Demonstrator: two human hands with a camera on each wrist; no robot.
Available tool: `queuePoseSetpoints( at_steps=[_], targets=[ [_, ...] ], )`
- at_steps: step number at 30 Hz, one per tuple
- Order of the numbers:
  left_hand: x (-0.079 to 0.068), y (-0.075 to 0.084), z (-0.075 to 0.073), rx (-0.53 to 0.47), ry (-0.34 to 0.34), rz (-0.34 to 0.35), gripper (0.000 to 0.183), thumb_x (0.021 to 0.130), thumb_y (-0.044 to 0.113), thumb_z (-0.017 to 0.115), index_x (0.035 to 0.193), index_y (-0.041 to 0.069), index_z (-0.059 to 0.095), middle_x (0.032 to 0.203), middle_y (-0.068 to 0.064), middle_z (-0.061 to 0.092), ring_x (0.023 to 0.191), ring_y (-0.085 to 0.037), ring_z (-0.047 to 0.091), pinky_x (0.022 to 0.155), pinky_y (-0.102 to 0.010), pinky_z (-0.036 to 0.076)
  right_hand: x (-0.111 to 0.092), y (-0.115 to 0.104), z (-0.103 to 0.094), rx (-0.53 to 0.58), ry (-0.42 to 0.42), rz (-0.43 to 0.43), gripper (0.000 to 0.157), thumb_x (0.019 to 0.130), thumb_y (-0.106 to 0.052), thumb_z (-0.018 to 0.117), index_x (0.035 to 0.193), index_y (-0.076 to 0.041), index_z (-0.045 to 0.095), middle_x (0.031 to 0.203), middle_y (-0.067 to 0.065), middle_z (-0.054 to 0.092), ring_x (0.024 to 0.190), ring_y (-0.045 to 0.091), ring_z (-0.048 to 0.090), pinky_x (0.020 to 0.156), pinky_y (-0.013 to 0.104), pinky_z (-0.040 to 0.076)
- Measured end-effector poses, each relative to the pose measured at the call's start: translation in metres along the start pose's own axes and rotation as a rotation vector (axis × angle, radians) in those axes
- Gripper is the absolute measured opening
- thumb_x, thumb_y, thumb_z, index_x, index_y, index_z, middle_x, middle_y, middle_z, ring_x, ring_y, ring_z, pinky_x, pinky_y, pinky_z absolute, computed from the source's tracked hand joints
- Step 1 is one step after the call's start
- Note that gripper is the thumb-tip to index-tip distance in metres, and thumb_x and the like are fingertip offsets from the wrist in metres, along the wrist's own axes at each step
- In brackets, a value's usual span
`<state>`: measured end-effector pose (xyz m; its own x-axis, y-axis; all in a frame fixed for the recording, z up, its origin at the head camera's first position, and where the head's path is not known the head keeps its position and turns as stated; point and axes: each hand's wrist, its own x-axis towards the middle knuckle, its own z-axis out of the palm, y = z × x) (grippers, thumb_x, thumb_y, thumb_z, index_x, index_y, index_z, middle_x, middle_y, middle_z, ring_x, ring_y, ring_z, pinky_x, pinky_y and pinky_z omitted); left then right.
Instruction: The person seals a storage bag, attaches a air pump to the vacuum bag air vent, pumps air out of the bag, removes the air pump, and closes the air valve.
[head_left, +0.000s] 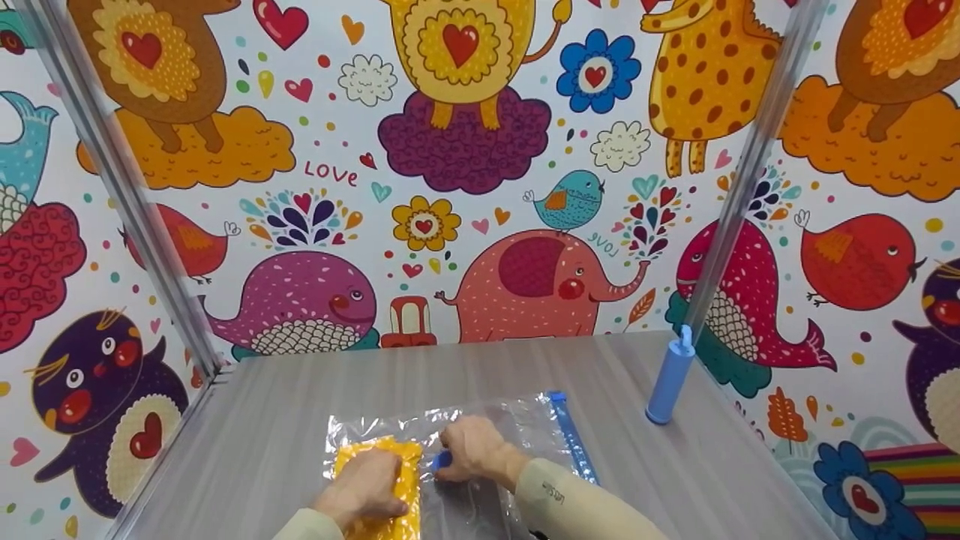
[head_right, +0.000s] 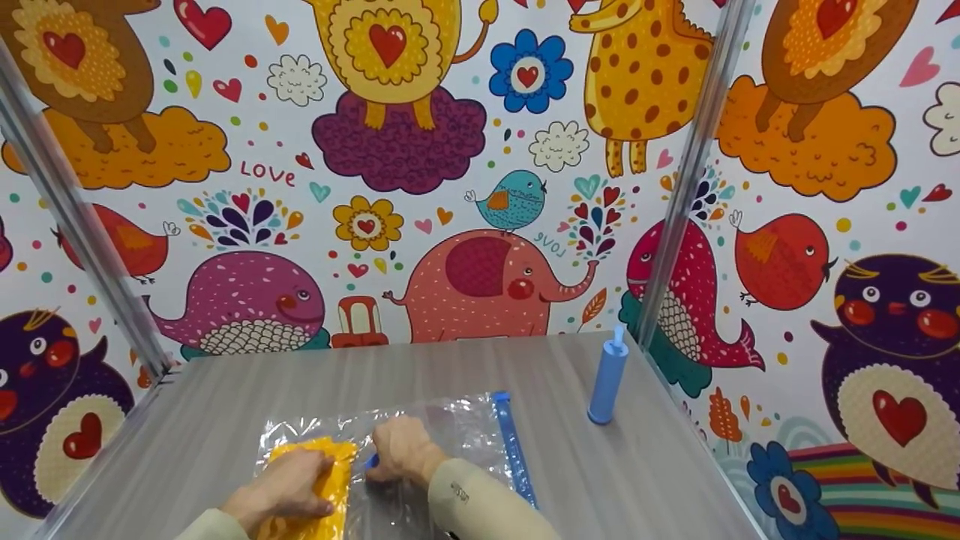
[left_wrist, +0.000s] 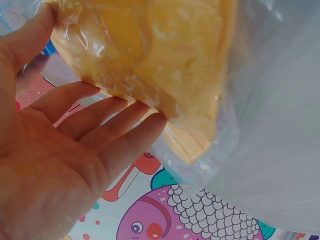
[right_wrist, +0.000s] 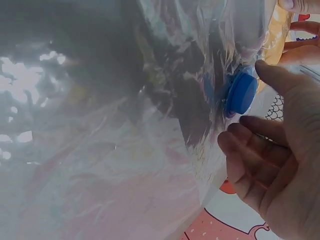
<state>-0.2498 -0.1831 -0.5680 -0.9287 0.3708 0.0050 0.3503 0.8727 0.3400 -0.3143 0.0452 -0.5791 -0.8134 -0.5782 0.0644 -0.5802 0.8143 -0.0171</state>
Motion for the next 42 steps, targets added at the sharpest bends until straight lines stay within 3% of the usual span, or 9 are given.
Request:
queuePoseSetpoints(
  at_steps=[5, 10, 17, 23, 31, 37, 42],
  targets=[
    [0.0, 0.0, 0.0, 0.008, 0.013, 0.0, 0.043, 0.068, 0.03, 0.103, 0.08, 0.014, 0.065, 0.072, 0.002, 0.06, 0.066, -0.018, 0.052, 0.059, -0.039, 0.047, -0.001, 0.002, -0.003, -0.016, -0.053, -0.116, 0.03, 0.079, -0.039, 0.095, 0.105, -0.028, 0.084, 0.09, -0.014, 0.078, 0.074, 0.002, 0.061, 0.068, 0.018, 0.052],
    [0.0, -0.001, 0.003, 0.048, 0.039, 0.022, 0.046, 0.066, 0.031, 0.103, 0.079, 0.014, 0.063, 0.071, 0.002, 0.059, 0.065, -0.019, 0.052, 0.06, -0.041, 0.048, -0.003, 0.002, -0.003, -0.047, -0.075, -0.151, 0.028, 0.078, -0.028, 0.095, 0.103, -0.03, 0.084, 0.092, -0.015, 0.076, 0.078, 0.004, 0.064, 0.076, 0.02, 0.057],
    [-0.001, -0.001, 0.004, 0.025, 0.008, -0.005, 0.044, 0.069, 0.031, 0.104, 0.082, 0.014, 0.065, 0.074, 0.001, 0.059, 0.068, -0.02, 0.053, 0.063, -0.042, 0.049, -0.004, -0.002, -0.002, -0.074, -0.075, -0.112, 0.018, 0.084, -0.035, 0.093, 0.097, -0.029, 0.083, 0.088, -0.013, 0.075, 0.074, 0.005, 0.06, 0.072, 0.021, 0.056],
    [-0.001, -0.001, 0.003, 0.025, 0.004, -0.002, 0.043, 0.069, 0.031, 0.103, 0.081, 0.014, 0.065, 0.073, 0.003, 0.058, 0.067, -0.018, 0.052, 0.062, -0.04, 0.048, -0.003, -0.004, -0.003, -0.066, -0.078, -0.085, 0.019, 0.087, -0.04, 0.092, 0.091, -0.025, 0.082, 0.081, -0.012, 0.074, 0.07, 0.006, 0.057, 0.066, 0.021, 0.051],
    [0.0, 0.0, 0.003, 0.026, -0.011, -0.005, 0.044, 0.07, 0.033, 0.103, 0.082, 0.014, 0.065, 0.073, 0.003, 0.058, 0.067, -0.018, 0.051, 0.062, -0.04, 0.048, -0.007, -0.008, 0.0, 0.044, -0.033, -0.018, 0.024, 0.086, -0.035, 0.094, 0.08, -0.018, 0.078, 0.07, -0.007, 0.073, 0.06, 0.006, 0.054, 0.059, 0.019, 0.05],
    [0.0, 0.0, 0.003, 0.032, 0.019, 0.004, 0.043, 0.067, 0.032, 0.102, 0.079, 0.014, 0.065, 0.071, 0.003, 0.058, 0.065, -0.018, 0.05, 0.061, -0.04, 0.047, -0.01, -0.013, 0.004, 0.129, 0.03, 0.055, 0.035, 0.08, -0.025, 0.095, 0.067, -0.016, 0.064, 0.06, -0.008, 0.059, 0.054, 0.006, 0.046, 0.049, 0.02, 0.041],
    [0.002, -0.001, -0.001, 0.031, 0.018, 0.012, 0.044, 0.066, 0.033, 0.102, 0.078, 0.014, 0.065, 0.071, 0.002, 0.059, 0.066, -0.019, 0.052, 0.061, -0.04, 0.048, -0.012, -0.007, 0.009, 0.201, 0.057, 0.074, 0.031, 0.084, -0.033, 0.096, 0.072, -0.016, 0.073, 0.065, -0.008, 0.066, 0.058, 0.003, 0.049, 0.053, 0.017, 0.044]
  ],
)
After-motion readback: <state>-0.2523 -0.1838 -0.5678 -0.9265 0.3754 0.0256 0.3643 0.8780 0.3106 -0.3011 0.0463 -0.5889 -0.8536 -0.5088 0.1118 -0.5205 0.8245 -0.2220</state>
